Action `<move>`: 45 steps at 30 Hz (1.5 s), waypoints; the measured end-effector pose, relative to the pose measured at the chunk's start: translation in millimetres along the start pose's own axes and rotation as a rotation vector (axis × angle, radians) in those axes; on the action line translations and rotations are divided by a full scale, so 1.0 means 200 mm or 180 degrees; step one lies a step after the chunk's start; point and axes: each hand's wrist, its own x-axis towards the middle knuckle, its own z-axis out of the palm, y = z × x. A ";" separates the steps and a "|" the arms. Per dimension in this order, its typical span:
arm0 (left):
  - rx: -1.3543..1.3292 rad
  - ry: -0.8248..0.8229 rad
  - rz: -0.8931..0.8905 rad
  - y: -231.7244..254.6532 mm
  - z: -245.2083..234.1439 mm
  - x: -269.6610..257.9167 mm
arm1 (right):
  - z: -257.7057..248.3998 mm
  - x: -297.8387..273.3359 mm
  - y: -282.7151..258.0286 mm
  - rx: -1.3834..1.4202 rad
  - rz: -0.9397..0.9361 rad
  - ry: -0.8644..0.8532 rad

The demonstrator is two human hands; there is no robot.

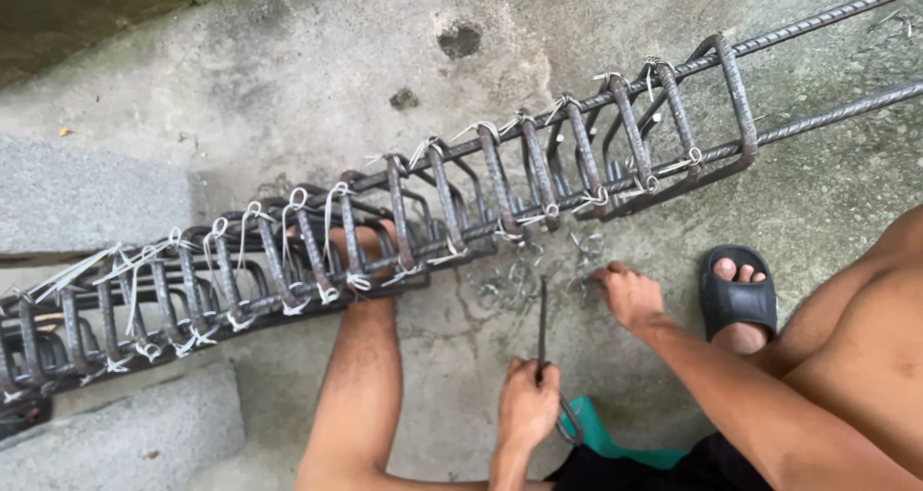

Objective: Tying metal stirrups to longitudinal rebar using wire and a manual hook tool

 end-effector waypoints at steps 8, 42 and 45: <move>-0.0328 0.0365 0.0037 0.08 -0.03 0.00 | -0.17 0.01 -0.03 -0.0239 -0.0049 0.0215; -0.0305 0.0265 -0.0202 0.17 -0.11 -0.19 | -0.27 -0.06 0.15 0.1297 -0.0336 -0.1045; -0.0060 0.0246 -0.0330 0.20 -0.14 -0.18 | -0.14 -0.09 0.11 0.1402 -0.0382 -0.1182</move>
